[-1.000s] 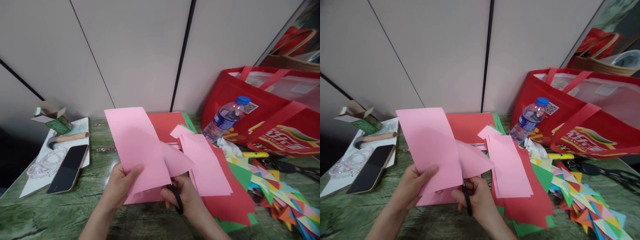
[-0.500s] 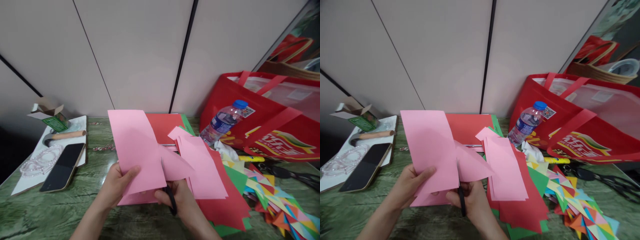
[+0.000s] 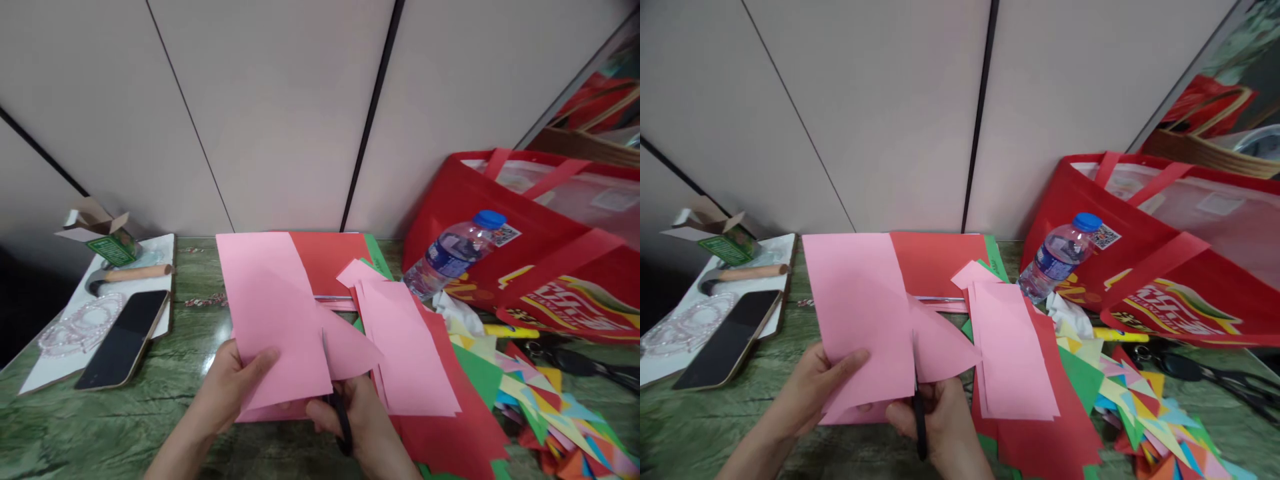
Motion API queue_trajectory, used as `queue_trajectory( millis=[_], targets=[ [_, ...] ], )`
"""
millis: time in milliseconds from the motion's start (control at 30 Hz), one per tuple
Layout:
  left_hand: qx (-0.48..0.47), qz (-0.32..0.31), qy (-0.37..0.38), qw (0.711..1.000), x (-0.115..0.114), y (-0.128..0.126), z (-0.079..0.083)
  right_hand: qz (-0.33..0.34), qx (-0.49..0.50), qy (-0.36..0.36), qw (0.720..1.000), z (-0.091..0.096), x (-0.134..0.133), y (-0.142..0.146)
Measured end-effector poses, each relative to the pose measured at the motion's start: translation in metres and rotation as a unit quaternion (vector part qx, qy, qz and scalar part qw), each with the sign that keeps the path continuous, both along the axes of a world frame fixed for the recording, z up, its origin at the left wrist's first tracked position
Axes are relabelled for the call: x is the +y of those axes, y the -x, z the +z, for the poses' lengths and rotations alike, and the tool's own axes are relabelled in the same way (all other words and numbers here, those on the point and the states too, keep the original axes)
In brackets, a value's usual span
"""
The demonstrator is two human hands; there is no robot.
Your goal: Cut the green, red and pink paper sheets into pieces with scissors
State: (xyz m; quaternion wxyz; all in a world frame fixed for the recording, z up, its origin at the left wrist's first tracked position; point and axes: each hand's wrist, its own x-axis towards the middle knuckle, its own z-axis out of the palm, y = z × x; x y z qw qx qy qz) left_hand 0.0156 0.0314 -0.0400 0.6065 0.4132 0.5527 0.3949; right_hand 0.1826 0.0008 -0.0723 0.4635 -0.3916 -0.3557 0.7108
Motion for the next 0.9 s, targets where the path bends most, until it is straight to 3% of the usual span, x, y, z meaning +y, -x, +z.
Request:
queue_trajectory(
  millis=[333,700,900],
  targets=[
    [-0.039,-0.011,-0.030,0.999,-0.006,-0.001,0.012,-0.037,0.021,-0.056,0.998,0.010,-0.006,-0.002],
    [-0.050,-0.015,-0.053,0.997,-0.007,-0.003,0.011,-0.044,-0.002,-0.044,0.998,0.013,-0.007,-0.002],
    [-0.069,-0.035,-0.056,0.995,-0.008,-0.004,0.012,-0.054,0.011,-0.077,0.996,0.011,-0.006,-0.003]
  ],
)
